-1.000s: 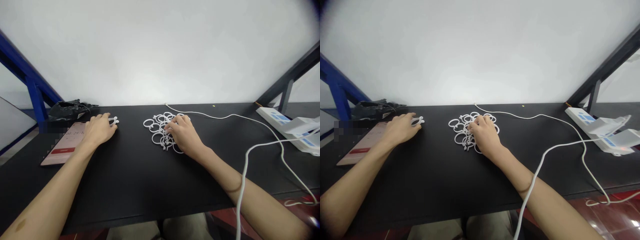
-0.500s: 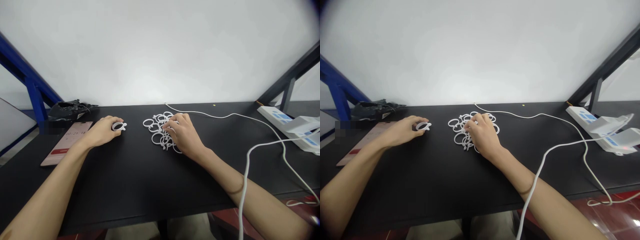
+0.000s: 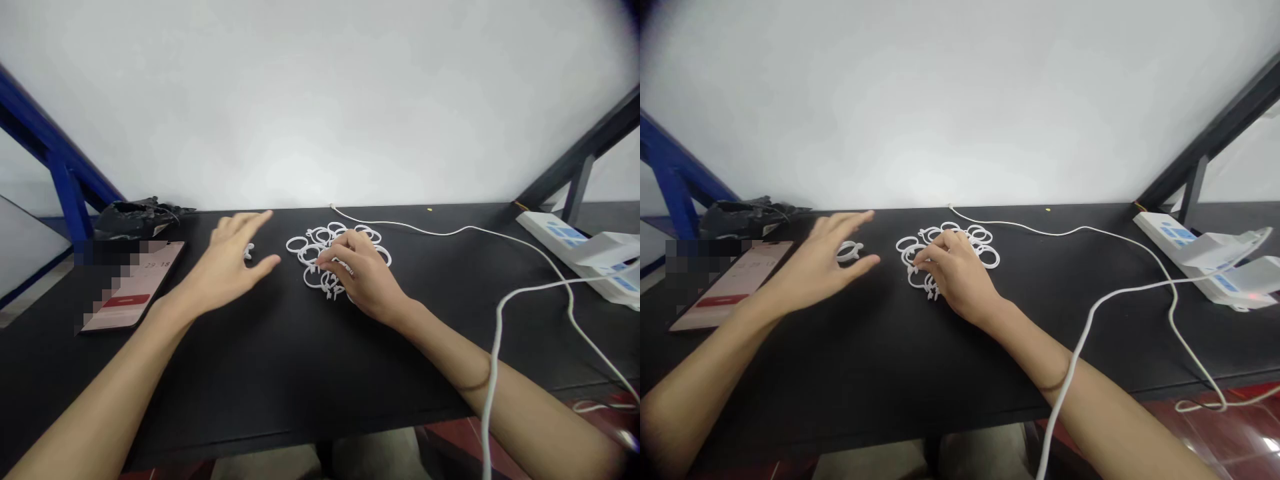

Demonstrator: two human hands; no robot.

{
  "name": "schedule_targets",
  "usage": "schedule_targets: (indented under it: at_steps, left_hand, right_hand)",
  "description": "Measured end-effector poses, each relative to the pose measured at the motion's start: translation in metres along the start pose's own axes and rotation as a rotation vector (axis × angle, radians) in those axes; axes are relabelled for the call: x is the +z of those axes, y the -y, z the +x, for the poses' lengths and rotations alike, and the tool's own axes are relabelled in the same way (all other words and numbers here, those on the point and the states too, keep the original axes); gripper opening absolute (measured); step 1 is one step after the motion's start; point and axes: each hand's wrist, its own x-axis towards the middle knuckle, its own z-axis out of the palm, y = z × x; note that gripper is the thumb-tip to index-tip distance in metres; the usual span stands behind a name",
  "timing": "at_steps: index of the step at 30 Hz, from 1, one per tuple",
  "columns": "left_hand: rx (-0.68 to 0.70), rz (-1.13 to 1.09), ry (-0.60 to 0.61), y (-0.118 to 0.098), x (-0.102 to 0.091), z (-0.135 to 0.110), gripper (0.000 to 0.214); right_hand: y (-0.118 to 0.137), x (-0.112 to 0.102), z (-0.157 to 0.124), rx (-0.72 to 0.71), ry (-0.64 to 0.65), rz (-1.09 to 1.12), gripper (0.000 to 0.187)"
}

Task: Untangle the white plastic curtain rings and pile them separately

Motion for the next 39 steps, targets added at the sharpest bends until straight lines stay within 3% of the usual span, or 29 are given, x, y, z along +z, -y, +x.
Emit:
schedule_targets:
  at_steps: [3, 8, 14, 19, 23, 27, 31, 39]
  left_hand:
    - [0.170, -0.151, 0.152, -0.020, 0.001, -0.008, 0.067]
    - [0.244, -0.251, 0.280, -0.024, 0.004, -0.012, 0.056]
    - [0.313, -0.240, 0.285, -0.027, 0.004, -0.010, 0.040]
    - [0.347, -0.197, 0.159, -0.026, 0.012, -0.010, 0.022]
    - [0.364, -0.089, 0.138, -0.027, 0.022, -0.009, 0.022]
    - [0.302, -0.030, 0.127, -0.029, 0.024, -0.007, 0.025]
    - [0.183, -0.143, 0.082, -0.032, 0.018, -0.006, 0.026]
    - [0.088, -0.376, 0.170, -0.040, 0.010, -0.006, 0.026]
  right_hand:
    - [0.000, -0.002, 0.000, -0.074, 0.073, 0.101, 0.020]
    - [-0.004, -0.004, -0.002, -0.212, 0.200, 0.148, 0.027]
    - [-0.001, -0.003, -0.004, -0.147, 0.187, 0.229, 0.020]
    - [0.008, -0.003, -0.002, -0.009, 0.143, 0.267, 0.014]
    - [0.012, 0.000, -0.003, -0.034, 0.129, 0.193, 0.013]
    - [0.012, 0.001, -0.003, -0.065, 0.105, 0.158, 0.014]
    - [0.012, 0.000, -0.004, -0.117, 0.112, 0.149, 0.019]
    - [0.004, 0.004, -0.005, -0.094, 0.087, 0.156, 0.015]
